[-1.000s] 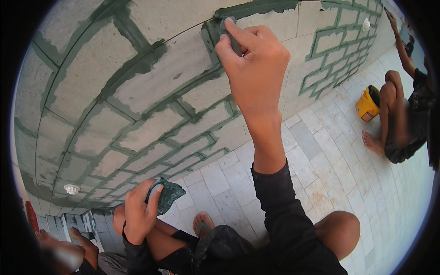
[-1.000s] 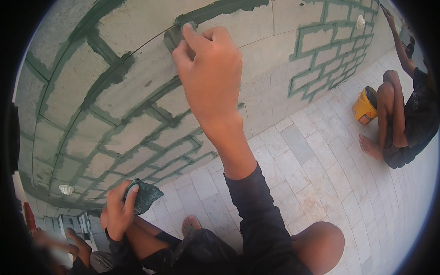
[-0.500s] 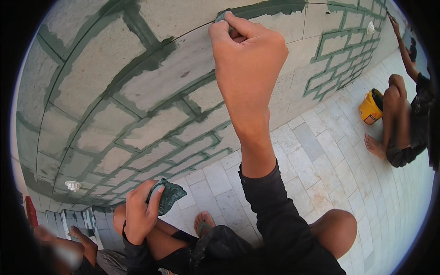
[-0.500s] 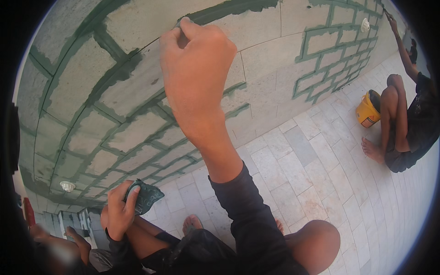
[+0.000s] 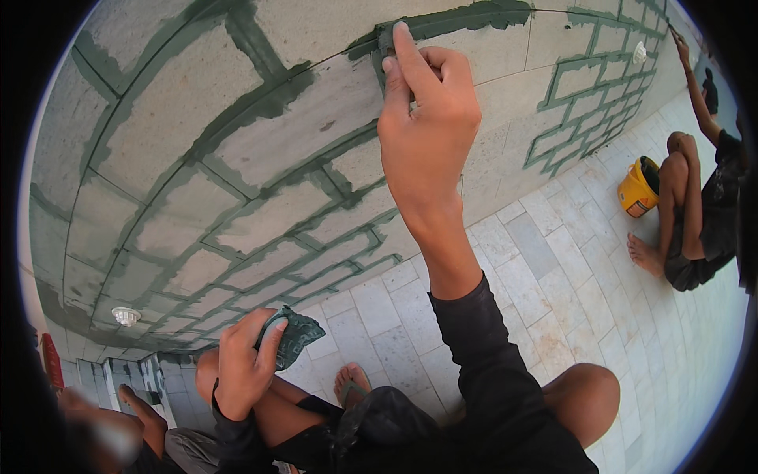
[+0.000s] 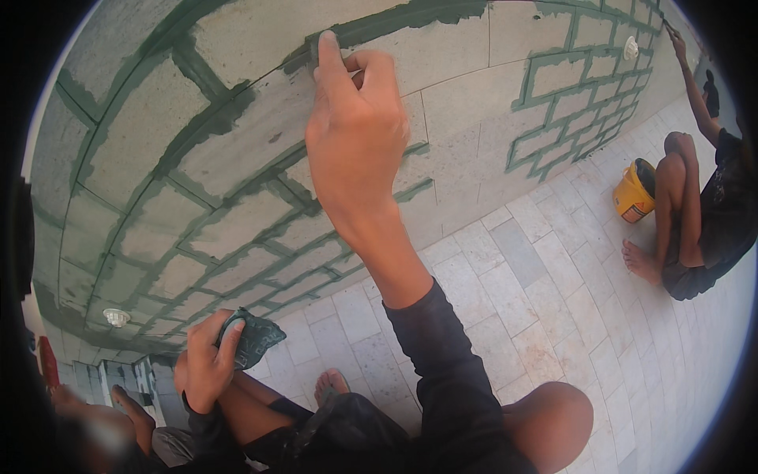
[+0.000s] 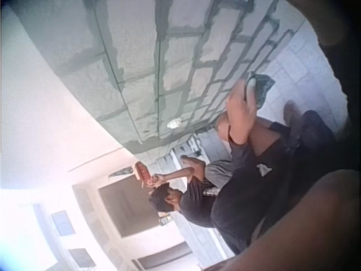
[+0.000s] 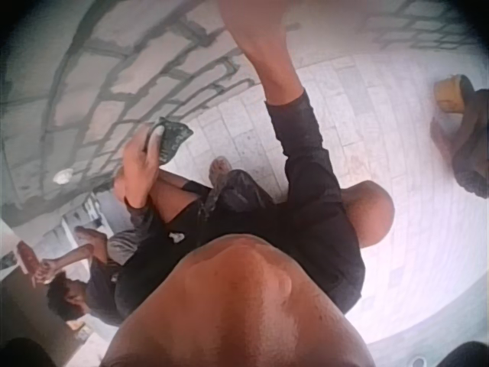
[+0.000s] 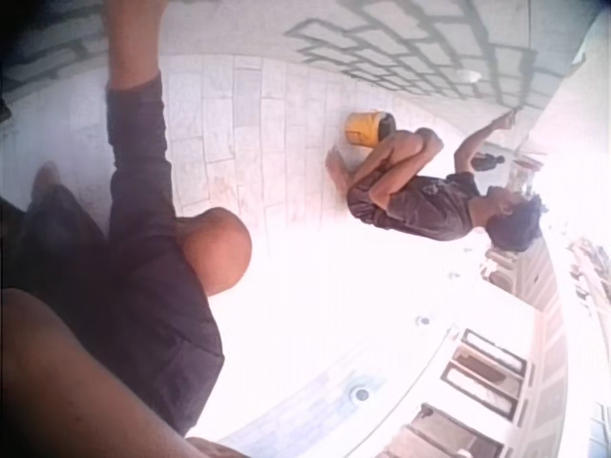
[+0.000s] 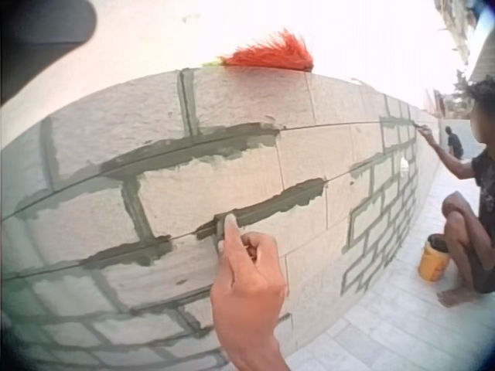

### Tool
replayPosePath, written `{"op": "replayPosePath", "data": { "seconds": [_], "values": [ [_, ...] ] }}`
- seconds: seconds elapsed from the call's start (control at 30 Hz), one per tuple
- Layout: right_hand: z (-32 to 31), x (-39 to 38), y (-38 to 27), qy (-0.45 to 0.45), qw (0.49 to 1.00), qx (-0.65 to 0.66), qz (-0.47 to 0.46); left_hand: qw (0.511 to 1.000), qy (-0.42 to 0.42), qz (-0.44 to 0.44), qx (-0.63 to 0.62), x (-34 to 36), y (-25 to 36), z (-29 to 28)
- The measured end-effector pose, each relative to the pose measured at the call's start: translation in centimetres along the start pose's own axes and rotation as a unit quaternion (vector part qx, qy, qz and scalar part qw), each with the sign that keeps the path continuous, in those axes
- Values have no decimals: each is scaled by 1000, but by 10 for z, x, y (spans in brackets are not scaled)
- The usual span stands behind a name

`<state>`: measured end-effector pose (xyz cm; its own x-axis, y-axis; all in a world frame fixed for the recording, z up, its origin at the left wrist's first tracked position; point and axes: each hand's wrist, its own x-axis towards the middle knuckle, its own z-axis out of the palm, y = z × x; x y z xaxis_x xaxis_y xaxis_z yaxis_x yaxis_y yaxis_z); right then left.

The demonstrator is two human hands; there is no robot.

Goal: The person applies green grout into the joints of a stone block wall using a small spreader and their fingers.

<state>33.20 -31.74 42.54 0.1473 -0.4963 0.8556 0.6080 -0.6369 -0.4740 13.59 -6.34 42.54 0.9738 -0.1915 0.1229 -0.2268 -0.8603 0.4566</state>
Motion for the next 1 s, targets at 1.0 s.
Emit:
{"op": "replayPosePath", "data": {
  "seconds": [1.0],
  "values": [
    [-14, -7, -38, -45, 984, 128, 113, 1000, 1, -12, 10, -3, 5, -1]
  ]
}}
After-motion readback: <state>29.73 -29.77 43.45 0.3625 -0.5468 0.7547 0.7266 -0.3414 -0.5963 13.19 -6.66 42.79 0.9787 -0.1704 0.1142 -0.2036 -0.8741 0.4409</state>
